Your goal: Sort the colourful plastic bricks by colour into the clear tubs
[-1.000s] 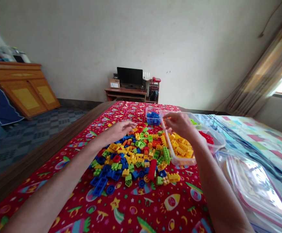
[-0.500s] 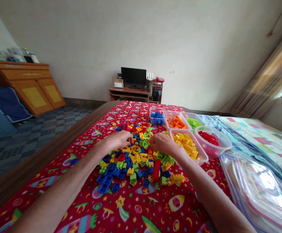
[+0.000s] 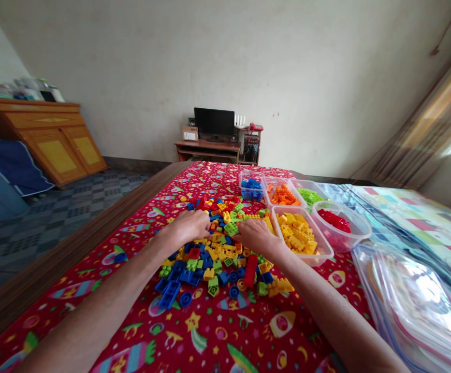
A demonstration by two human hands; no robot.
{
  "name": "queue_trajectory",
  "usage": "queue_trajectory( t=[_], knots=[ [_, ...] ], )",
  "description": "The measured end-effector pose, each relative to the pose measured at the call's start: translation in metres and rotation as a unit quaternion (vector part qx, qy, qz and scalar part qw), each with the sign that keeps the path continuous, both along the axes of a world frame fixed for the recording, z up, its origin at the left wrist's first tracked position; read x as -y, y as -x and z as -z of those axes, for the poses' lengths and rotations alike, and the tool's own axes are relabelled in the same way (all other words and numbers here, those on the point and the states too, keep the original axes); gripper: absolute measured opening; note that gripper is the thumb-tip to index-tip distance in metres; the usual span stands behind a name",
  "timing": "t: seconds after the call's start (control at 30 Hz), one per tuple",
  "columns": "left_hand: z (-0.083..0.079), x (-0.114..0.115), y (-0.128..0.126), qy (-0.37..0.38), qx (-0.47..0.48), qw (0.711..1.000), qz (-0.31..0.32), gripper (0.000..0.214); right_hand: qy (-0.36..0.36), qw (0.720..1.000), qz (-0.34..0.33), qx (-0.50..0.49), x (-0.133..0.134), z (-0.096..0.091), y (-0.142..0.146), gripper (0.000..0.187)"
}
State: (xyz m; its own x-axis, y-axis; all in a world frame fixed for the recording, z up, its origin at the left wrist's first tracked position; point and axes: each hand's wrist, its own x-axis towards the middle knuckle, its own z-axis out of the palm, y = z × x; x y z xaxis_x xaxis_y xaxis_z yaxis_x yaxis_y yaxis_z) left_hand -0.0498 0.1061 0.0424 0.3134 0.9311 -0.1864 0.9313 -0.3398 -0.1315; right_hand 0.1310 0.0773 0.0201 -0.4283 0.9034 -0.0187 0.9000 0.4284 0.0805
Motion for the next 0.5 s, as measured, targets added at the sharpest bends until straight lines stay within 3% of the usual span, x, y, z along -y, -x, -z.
queue_trajectory(
  t=[0.13, 0.37, 0.5],
  knots=[
    [0.005, -0.003, 0.004, 0.010, 0.026, 0.999, 0.017, 0.010, -0.009, 1.000, -0.004, -0.022, -0.004, 0.006, -0.004, 0.032],
    [0.008, -0.009, 0.010, 0.020, 0.053, 0.997, 0.057, 0.032, -0.052, 0.995, 0.027, -0.077, -0.005, 0.003, -0.008, 0.027],
    [0.012, -0.014, 0.012, -0.010, 0.059, 0.997, 0.054, 0.030, -0.069, 0.993, 0.014, -0.094, -0.003, 0.001, -0.004, 0.027]
  ],
)
